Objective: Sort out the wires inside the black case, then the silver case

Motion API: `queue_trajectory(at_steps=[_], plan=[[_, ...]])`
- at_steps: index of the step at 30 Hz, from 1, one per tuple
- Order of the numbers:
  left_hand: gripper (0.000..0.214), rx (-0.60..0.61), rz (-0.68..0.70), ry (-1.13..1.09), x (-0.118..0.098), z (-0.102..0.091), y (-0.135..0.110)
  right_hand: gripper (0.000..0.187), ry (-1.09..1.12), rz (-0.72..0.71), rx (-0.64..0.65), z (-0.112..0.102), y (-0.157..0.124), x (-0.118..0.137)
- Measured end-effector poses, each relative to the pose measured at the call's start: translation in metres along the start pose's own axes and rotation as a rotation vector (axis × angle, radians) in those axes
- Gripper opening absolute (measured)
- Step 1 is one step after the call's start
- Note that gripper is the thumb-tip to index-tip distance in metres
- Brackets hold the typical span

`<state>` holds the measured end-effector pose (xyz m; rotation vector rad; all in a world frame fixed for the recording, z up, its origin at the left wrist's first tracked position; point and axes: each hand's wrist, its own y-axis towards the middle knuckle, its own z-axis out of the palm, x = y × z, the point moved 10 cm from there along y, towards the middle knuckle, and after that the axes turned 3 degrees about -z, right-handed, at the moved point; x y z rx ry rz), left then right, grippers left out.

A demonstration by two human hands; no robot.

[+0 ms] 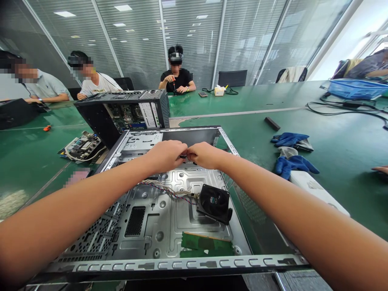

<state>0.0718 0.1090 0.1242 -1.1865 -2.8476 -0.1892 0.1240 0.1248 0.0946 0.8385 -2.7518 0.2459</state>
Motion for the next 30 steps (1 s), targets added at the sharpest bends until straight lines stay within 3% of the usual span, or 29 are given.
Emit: queue_trajectory(at_steps=[7, 12, 20, 23, 30], plan=[[0.017, 0.012, -0.097, -0.107, 0.008, -0.002, 0.002, 0.031, 0.014, 0.009, -0.011, 0.000, -0.002, 0.001], [0.017, 0.033, -0.183, -0.300, 0.021, 0.003, 0.004, 0.027, 0.010, 0.020, -0.058, -0.007, -0.004, 0.003], [0.008, -0.022, -0.180, -0.448, 0.025, -0.006, 0.003, 0.024, 0.112, -0.023, -0.130, -0.015, -0.008, 0.005], [0.010, -0.051, -0.136, -0.400, 0.022, -0.010, 0.001, 0.025, 0.132, -0.045, -0.121, -0.013, -0.007, 0.007], [0.015, -0.100, 0.031, -0.054, 0.001, -0.023, -0.005, 0.026, 0.179, -0.067, -0.091, -0.007, -0.003, 0.004]])
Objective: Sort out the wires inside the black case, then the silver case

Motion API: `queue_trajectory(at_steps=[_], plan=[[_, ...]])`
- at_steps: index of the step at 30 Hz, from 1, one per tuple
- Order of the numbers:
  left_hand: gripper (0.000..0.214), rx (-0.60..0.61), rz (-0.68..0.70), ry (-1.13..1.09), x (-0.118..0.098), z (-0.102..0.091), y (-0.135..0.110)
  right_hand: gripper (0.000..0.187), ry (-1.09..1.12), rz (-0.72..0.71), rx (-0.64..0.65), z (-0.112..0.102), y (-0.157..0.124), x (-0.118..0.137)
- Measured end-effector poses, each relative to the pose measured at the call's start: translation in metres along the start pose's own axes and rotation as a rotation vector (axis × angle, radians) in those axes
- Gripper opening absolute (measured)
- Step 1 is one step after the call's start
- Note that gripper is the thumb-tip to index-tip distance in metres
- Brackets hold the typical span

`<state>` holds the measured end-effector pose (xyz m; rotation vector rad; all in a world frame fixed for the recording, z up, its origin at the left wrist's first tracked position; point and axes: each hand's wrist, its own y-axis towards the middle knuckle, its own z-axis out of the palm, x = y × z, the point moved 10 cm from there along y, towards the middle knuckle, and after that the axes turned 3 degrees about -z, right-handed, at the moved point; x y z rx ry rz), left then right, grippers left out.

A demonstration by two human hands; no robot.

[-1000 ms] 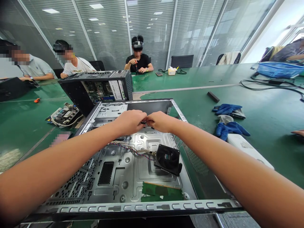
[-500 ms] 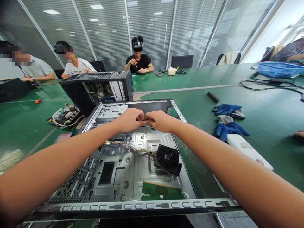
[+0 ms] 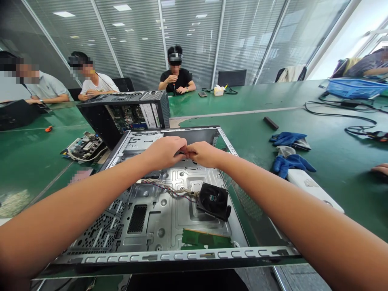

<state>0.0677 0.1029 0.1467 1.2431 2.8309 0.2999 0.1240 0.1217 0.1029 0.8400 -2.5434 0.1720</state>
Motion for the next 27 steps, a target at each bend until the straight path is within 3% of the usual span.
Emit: queue_trajectory(at_steps=[10, 19, 27], plan=[[0.016, 0.012, 0.057, 0.198, -0.011, 0.003, -0.002, 0.015, 0.098, 0.004, 0.048, 0.000, 0.001, 0.000], [0.019, 0.010, 0.107, 0.258, -0.018, 0.005, -0.002, 0.018, -0.001, 0.050, -0.004, -0.002, -0.001, -0.002], [0.024, 0.030, 0.119, 0.287, -0.019, 0.015, -0.001, 0.018, -0.073, 0.065, 0.025, -0.001, -0.004, -0.002]])
